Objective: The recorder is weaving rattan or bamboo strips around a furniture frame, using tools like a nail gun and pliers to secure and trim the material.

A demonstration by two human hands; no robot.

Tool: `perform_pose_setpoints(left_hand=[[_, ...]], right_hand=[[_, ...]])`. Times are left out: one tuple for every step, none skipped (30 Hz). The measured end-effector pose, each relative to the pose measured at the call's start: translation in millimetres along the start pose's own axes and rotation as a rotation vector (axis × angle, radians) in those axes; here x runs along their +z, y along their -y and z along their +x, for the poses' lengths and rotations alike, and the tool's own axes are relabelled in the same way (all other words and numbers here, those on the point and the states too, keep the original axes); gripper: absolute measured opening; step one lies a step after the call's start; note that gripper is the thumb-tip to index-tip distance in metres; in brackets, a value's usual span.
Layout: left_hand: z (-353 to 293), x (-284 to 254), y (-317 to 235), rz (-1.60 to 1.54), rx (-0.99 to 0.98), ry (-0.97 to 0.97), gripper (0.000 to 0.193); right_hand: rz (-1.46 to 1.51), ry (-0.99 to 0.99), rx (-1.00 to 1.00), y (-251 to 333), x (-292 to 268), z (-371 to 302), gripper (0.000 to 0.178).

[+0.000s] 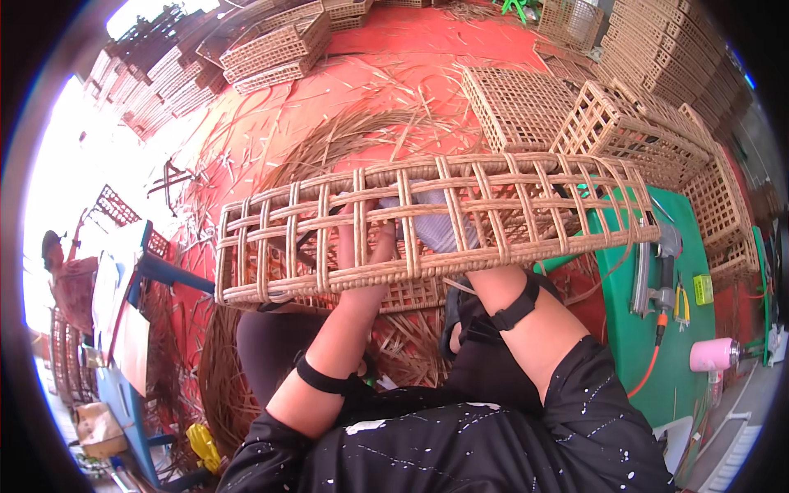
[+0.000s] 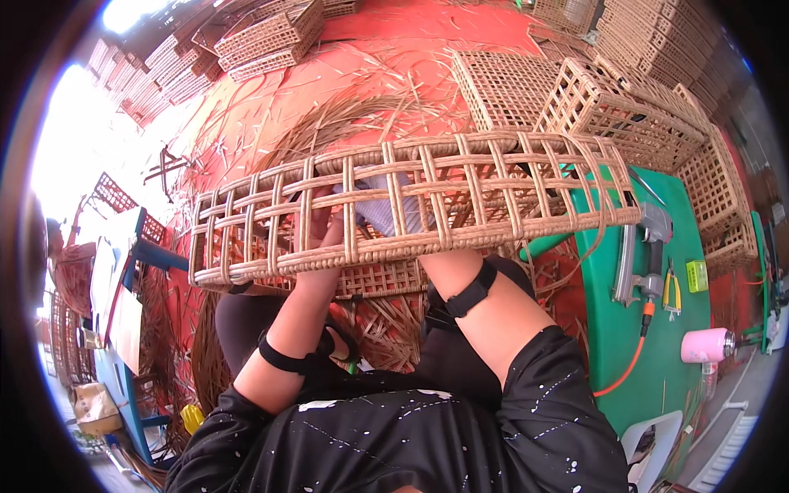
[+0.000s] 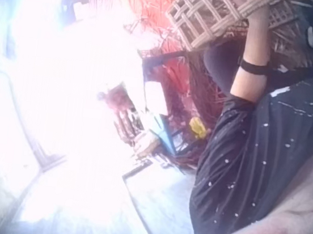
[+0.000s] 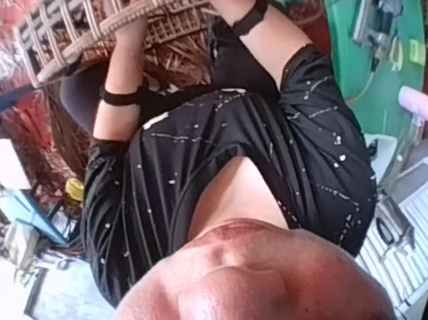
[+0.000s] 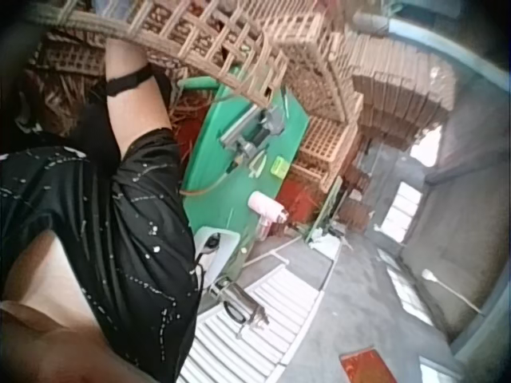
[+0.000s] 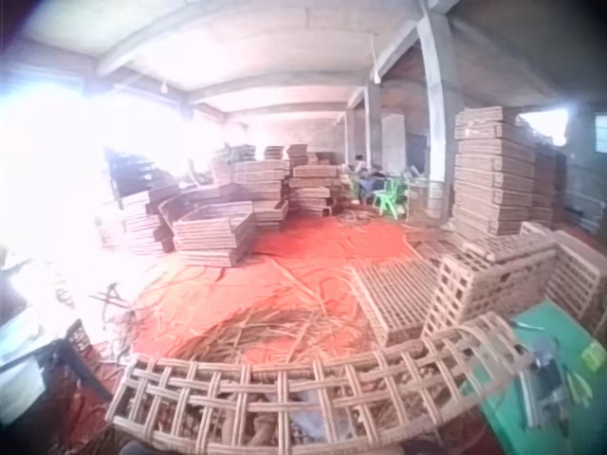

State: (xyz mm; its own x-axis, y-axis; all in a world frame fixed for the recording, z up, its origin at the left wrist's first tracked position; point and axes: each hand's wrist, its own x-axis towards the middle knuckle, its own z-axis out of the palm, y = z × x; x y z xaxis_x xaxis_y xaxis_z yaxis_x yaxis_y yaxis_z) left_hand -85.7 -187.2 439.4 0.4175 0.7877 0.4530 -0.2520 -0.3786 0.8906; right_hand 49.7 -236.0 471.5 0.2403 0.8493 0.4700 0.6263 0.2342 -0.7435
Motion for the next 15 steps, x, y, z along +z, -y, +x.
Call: perform_pose_setpoints(left_hand=[[-2.2,-1.6,-0.6,0.126,0.040,-0.019,0.045],[-5.1,-2.9,-2.5,0.257,0.128,-0.037,0.044],[-4.7,8.7,-4.8,0.355,0.222,-0.032,0.044],[-4.5,20.7,-4.0,0.354,0.255,-0.040,0.045],[-6.1,17.4,-6.3,0.370,0.253,-0.047,0.045],[-7.5,14.0,-9.3,0.387,0.165,0.027,0.052],[-8.7,11.8,-13.6,0.402,0.076,0.101,0.059],[-8.4,18.4,-19.4,0.578,0.242,0.103,0.059],[-7.6,22.9,-22.4,0.577,0.239,0.105,0.059],[-5.6,29.1,-25.4,0.430,0.150,0.054,0.055],[-4.3,33.0,-26.6,0.282,0.061,0.004,0.052],[-4.5,32.1,-26.7,0.379,0.122,0.011,0.055],[-4.3,32.8,-24.8,0.379,0.122,0.013,0.055],[-4.5,33.8,-21.0,0.252,0.068,0.006,0.055],[-5.6,32.4,-17.7,0.130,0.014,-0.006,0.055]], right_hand=[[-0.121,0.031,-0.030,1.5,-0.3,-1.0,0.032],[-0.241,0.061,-0.060,3.2,0.5,-1.9,0.033],[-0.393,0.073,-0.075,5.1,-10.4,-4.7,0.035],[-0.419,0.050,-0.008,8.8,-19.7,-7.3,0.035],[-0.404,0.056,-0.016,3.9,-11.7,-6.2,0.035],[-0.011,-0.046,-0.046,-7.6,-0.7,-5.2,0.029],[0.383,-0.145,-0.070,-21.7,10.2,-4.1,0.024],[0.198,-0.107,-0.050,-41.7,13.0,-2.4,0.022],[0.056,-0.098,-0.031,-36.8,10.5,-1.9,0.022],[-0.038,-0.106,-0.013,-24.4,5.0,-2.2,0.022],[-0.093,-0.112,-0.002,-19.3,1.3,-2.1,0.022],[-0.124,-0.127,0.002,-15.1,0.6,-2.9,0.022],[-0.154,-0.133,0.012,-14.1,-0.7,-2.5,0.022],[-0.170,-0.143,0.019,-13.4,-2.2,-2.4,0.022],[-0.184,-0.148,0.019,-11.4,-2.2,-1.9,0.023]])
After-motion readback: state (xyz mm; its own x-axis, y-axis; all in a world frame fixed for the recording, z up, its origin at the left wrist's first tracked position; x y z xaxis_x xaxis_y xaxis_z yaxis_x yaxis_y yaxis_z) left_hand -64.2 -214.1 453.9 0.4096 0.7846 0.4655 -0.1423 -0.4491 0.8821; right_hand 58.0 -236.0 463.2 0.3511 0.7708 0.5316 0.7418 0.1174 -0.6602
